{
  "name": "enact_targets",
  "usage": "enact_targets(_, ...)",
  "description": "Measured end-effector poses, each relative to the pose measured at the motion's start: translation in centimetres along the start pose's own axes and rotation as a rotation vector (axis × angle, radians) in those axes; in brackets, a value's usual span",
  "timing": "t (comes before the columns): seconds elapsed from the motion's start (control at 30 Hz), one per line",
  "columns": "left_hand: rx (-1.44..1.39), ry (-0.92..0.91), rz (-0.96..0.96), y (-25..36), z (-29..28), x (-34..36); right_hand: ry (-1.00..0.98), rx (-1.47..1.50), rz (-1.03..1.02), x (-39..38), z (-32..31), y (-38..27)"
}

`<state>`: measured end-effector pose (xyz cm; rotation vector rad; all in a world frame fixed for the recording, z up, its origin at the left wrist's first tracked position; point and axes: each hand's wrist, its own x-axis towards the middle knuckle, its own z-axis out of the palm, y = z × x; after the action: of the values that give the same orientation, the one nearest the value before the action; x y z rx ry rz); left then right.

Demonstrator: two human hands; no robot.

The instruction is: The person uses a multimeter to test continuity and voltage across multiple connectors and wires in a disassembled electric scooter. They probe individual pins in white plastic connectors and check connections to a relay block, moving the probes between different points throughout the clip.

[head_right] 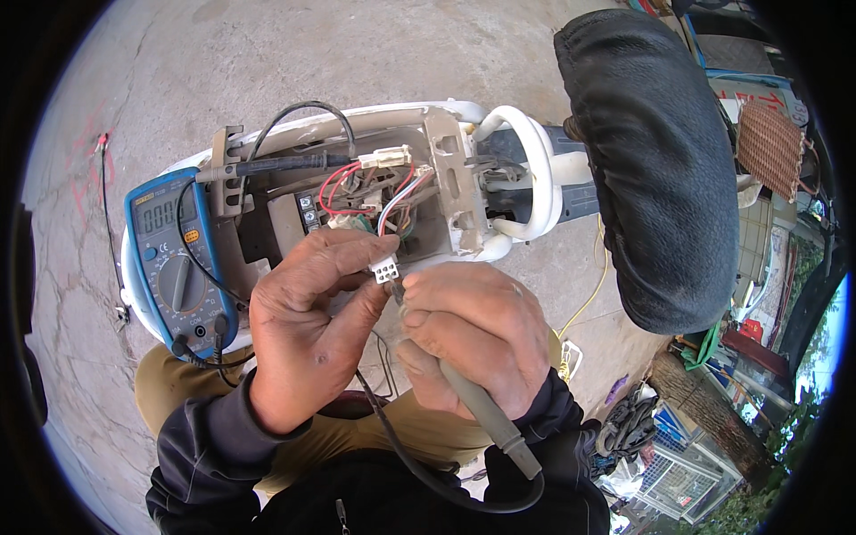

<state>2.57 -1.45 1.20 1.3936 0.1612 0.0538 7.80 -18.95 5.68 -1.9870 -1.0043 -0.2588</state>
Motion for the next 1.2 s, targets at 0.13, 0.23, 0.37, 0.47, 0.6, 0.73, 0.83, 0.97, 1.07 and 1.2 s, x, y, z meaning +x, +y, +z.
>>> enact_targets(0.13,0.024,0.017,0.024,-0.1,0.0,0.1,-0.009,-0.003,0.006,0.0,0.0,-0.1)
enact_targets(0.23,0.06,0.013,0.056,0.0,0.1,0.2,-0.029,-0.032,0.005,0.0,-0.1,0.1)
enact_targets(0.37,0.104,0.058,0.085,0.2,0.3,0.3,-0.006,-0.06,-0.005,-0.1,0.2,0.0)
enact_targets(0.47,0.036,0.057,0.053,0.1,0.5,0.3,-0.011,-0.109,0.051,-0.3,0.4,-0.4)
enact_targets(0.6,0.019,0.062,0.066,-0.1,0.8,0.2,-0.004,-0.157,0.079,-0.5,0.3,-0.4)
enact_targets(0.73,0.03,0.072,0.076,-0.3,0.8,0.3,0.017,-0.161,0.054,-0.7,0.6,0.0)
enact_targets(0.83,0.029,0.072,0.078,-0.3,0.8,0.3,0.028,-0.15,0.054,-0.7,0.7,0.1)
enact_targets(0.97,0.034,0.075,0.082,-0.3,0.9,0.4,0.038,-0.155,0.06,-0.6,0.8,0.0)
enact_targets(1.07,0.04,0.073,0.085,-0.3,0.9,0.4,0.047,-0.153,0.06,-0.5,0.9,0.0)
enact_targets(1.2,0.035,0.071,0.093,-0.4,0.8,0.5,0.06,-0.154,0.044,-0.5,1.0,0.2)
